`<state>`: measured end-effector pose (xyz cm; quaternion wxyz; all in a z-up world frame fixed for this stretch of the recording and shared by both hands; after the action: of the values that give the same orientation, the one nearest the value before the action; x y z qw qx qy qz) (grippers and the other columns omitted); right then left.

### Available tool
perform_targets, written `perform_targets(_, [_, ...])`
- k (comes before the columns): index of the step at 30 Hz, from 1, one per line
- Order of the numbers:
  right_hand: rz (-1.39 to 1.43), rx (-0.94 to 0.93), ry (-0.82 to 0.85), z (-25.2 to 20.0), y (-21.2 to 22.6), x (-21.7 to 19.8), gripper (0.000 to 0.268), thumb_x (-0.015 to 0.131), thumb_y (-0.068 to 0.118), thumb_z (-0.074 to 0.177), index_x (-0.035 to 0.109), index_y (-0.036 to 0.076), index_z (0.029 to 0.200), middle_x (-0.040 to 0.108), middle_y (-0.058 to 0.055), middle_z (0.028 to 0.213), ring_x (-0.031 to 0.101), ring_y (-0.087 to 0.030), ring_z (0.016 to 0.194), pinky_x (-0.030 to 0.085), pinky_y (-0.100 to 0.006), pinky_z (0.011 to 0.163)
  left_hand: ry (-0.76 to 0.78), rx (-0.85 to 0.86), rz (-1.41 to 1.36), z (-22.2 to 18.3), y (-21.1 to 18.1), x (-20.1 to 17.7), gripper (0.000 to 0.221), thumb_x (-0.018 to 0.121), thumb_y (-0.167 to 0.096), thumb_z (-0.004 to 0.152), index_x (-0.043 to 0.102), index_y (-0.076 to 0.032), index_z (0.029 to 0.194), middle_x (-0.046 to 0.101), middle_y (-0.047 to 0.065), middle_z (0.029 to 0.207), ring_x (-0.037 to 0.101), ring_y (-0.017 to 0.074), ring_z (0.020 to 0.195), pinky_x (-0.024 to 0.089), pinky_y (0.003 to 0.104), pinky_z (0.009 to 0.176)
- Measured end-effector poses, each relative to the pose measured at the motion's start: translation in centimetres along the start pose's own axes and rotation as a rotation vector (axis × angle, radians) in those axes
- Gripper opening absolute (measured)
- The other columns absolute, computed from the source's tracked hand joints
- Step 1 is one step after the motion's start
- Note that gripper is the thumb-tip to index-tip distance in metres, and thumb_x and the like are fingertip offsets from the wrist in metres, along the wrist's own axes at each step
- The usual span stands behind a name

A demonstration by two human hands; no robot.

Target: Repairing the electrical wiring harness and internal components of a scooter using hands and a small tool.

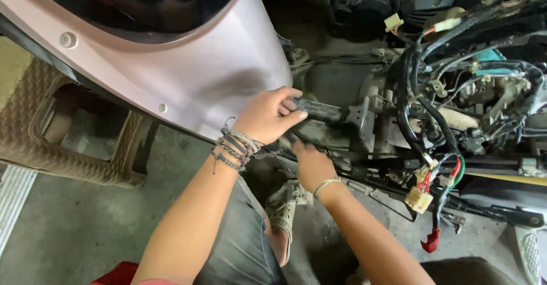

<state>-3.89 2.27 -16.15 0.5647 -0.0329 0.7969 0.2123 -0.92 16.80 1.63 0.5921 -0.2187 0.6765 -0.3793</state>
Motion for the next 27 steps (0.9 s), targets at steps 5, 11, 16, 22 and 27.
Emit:
perform_targets(5, [-0.19,0.098,0.079,-3.0,0.2,-3.3,0.046,0.058,0.012,0.094,0.061,0.015,0.139,0.066,-0.021,0.128,0.076,-0.039,0.093,0.064,-0.053,0.074,0.003,0.002,0.016,1.5,1.7,0.4,0.051,0.068,-0.037,0.092,0.062,-0.009,0.134,0.073,0.016,0.111,0.073,0.029,0.105,0.06,0.043,0.089])
perform_targets(11, [-0.119,0.116,0.153,-3.4,1.2,-4.7,0.034,0.046,0.014,0.098,0.071,0.013,0.121,0.072,-0.018,0.115,0.076,-0.041,0.095,0.062,-0.052,0.08,0.074,-0.026,0.047,2.1,1.7,0.1,0.051,0.066,-0.036,0.093,0.061,-0.01,0.136,0.073,0.016,0.113,0.073,0.0279,0.106,0.06,0.043,0.09])
perform_targets(16, [-0.153,0.196,0.174,-4.4,-0.9,-7.5,0.034,0.052,0.017,0.095,0.078,0.019,0.118,0.079,-0.016,0.104,0.077,-0.039,0.093,0.062,-0.052,0.082,0.157,-0.026,0.021,0.8,1.0,0.0,0.051,0.066,-0.034,0.092,0.06,-0.009,0.137,0.073,0.018,0.114,0.072,0.0301,0.109,0.06,0.044,0.092])
perform_targets(22, [-0.342,0.226,0.055,-3.8,-2.9,-7.2,0.026,0.057,0.023,0.091,0.077,0.012,0.103,0.077,-0.007,0.098,0.077,-0.028,0.093,0.063,-0.043,0.081,0.304,-0.053,0.121,0.1,1.0,-0.6,0.055,0.06,-0.035,0.095,0.055,-0.009,0.143,0.07,0.018,0.121,0.068,0.0322,0.117,0.057,0.046,0.096])
perform_targets(27, [-0.336,0.139,-0.334,-4.9,-0.8,-8.0,0.015,0.061,0.022,0.095,0.068,0.015,0.107,0.07,-0.003,0.087,0.074,-0.022,0.07,0.062,-0.035,0.065,0.354,-0.061,0.152,-0.3,0.8,-0.3,0.056,0.058,-0.035,0.097,0.054,-0.008,0.146,0.068,0.018,0.124,0.066,0.0324,0.12,0.056,0.046,0.098])
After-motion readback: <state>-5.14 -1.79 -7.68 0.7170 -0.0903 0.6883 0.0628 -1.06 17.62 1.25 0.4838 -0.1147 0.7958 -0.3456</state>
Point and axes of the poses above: each hand's wrist, its own z-axis towards the middle knuckle, its own x-axis out of the palm, y = z × x, the point moved 4 cm from there along z, towards the middle knuckle
